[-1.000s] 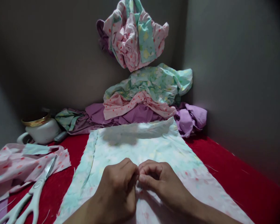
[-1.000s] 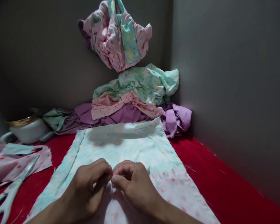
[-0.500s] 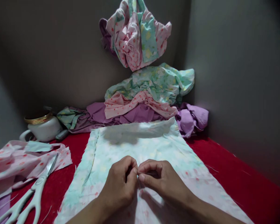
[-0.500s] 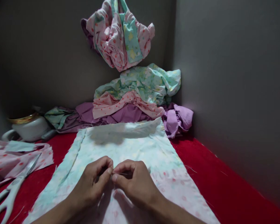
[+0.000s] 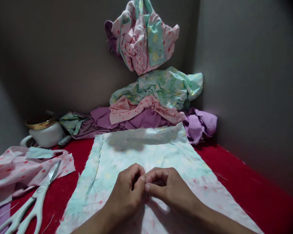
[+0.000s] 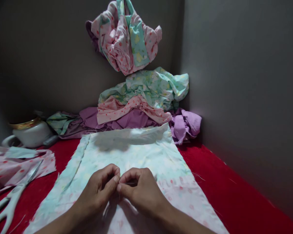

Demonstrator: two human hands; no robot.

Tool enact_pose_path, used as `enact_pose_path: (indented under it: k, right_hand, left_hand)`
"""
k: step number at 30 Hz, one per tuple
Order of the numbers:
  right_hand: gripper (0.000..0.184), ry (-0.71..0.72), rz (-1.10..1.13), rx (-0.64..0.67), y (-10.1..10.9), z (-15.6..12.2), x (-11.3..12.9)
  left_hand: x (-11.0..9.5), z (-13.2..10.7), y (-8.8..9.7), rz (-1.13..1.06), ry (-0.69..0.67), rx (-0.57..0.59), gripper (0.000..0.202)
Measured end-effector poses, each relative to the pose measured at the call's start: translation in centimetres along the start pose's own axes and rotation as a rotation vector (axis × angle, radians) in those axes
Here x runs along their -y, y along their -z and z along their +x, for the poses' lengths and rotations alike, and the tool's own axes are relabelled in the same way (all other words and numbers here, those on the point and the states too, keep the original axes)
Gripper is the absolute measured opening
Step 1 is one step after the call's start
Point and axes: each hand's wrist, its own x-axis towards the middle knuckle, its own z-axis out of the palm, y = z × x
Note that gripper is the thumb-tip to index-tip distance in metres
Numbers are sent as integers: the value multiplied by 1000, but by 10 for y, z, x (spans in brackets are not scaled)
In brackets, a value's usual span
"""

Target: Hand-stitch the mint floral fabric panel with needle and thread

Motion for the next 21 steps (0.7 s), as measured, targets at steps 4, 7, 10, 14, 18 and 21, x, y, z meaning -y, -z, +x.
enact_pose_path:
  k: [4, 7, 10, 14, 18, 21]
  right_hand:
    - [11, 2, 6, -17, 1, 2, -3]
    - [18, -17, 82, -41, 3, 3, -3]
    - [23, -53, 202, -50, 4, 3, 0]
    - [25, -48, 290, -122, 5, 3, 7]
    - [24, -28, 349, -23, 6, 0, 11]
    - [24, 39, 336, 96, 6, -2, 14]
  left_hand:
    - [2, 3, 3, -61, 58, -90, 16]
    - [4, 9, 6, -106, 105, -171, 17]
    - [5, 11, 7, -151, 125, -231, 18]
    - [-7, 6, 9, -188, 107, -254, 19]
    - [-29, -4, 19, -236, 35, -183, 22]
    - [-48, -12, 32, -312, 10, -106, 22]
